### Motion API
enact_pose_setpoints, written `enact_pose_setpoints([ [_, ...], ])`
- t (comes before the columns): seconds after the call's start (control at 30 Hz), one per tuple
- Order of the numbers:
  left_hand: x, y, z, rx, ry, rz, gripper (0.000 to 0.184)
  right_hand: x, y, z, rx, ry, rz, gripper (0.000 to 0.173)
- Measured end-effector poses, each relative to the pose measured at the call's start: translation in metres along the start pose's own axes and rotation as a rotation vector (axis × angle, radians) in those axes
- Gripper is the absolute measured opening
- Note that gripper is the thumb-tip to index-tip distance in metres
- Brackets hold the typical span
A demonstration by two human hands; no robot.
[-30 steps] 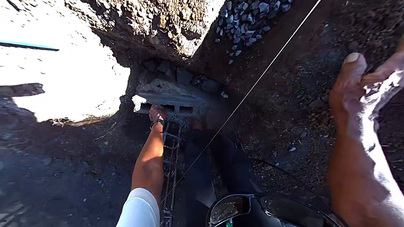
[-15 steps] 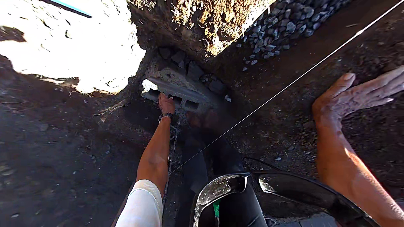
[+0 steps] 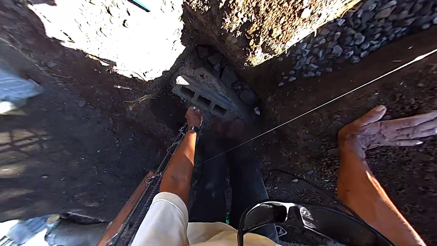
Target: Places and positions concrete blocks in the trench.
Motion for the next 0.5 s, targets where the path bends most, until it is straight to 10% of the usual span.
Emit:
enact_pose_setpoints([
  [0.5,0.06,0.101,0.042,-0.098,0.161,-0.046,0.049,0.021,0.013,-0.038,0.01,-0.203,0.132,0.086],
])
Point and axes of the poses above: each hand's wrist, its own y-axis away from the middle knuckle, its own x-axis out of the back of the hand, z = x × y, the point moved 1 cm from there along -y, towards the middle knuckle, and after that the axes turned 15 degrees about -y, right-handed, at the moved point
